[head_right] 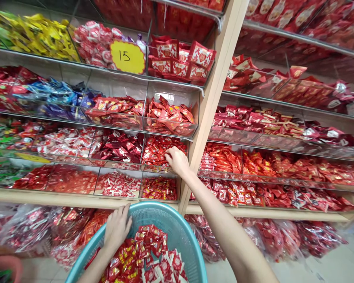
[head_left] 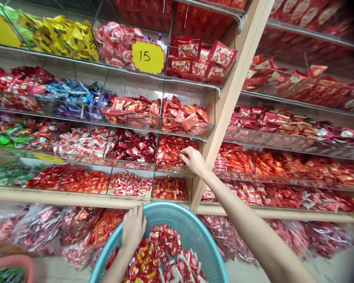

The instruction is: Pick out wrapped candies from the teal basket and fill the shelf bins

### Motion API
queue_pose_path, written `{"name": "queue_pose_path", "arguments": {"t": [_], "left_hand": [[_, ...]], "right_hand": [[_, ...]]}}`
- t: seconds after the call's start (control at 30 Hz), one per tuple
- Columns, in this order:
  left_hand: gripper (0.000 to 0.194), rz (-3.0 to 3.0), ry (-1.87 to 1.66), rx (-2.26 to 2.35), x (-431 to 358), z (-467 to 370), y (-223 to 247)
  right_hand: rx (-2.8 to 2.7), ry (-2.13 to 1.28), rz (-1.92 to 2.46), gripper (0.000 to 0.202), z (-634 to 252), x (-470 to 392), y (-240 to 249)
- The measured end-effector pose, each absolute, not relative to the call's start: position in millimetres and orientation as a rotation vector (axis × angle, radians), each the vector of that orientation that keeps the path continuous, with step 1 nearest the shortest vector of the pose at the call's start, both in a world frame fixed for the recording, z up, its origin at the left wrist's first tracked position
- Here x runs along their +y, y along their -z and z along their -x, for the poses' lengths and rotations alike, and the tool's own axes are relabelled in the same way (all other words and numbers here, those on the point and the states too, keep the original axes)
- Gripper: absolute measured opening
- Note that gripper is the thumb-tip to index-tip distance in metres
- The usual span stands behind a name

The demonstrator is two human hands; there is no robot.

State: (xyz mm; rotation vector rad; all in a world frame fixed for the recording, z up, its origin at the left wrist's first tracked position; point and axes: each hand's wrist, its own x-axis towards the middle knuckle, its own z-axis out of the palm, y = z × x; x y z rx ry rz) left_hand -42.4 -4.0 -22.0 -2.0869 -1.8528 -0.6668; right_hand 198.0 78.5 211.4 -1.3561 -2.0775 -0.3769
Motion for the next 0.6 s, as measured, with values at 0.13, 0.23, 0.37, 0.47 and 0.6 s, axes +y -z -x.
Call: {"name": "queue_pose_path", "arguments": {"t": [0.13, 0.23, 0.37, 0.47, 0.6], "left_hand": [[0.041, 2.095, 0.679, -1.861, -4.3, 43.1, 22.0], [0.041, 2.105, 0.676, -1.880, -4.5, 43.0, 21.9], [0.042, 2.109, 0.656, -1.892, -5.0, 42.7, 21.4], [0.042, 2.107, 0.662, -1.891, -5.4, 42.8, 20.7], [0.041, 2.112, 0.685, -1.882, -5.3, 42.8, 20.5]], "right_hand": [[-2.034, 0.412, 1.477, 0.021, -187.6, 85.2, -222.0], [-2.011, 0.502, 1.585, 0.023, -177.6, 86.3, -222.1], [-2.041, 0.502, 1.704, 0.020, -164.4, 87.0, -218.9], [-2.042, 0.449, 1.704, 0.023, -159.1, 87.8, -218.2], [-2.070, 0.355, 1.697, 0.034, -160.6, 94.0, -219.7]]}}
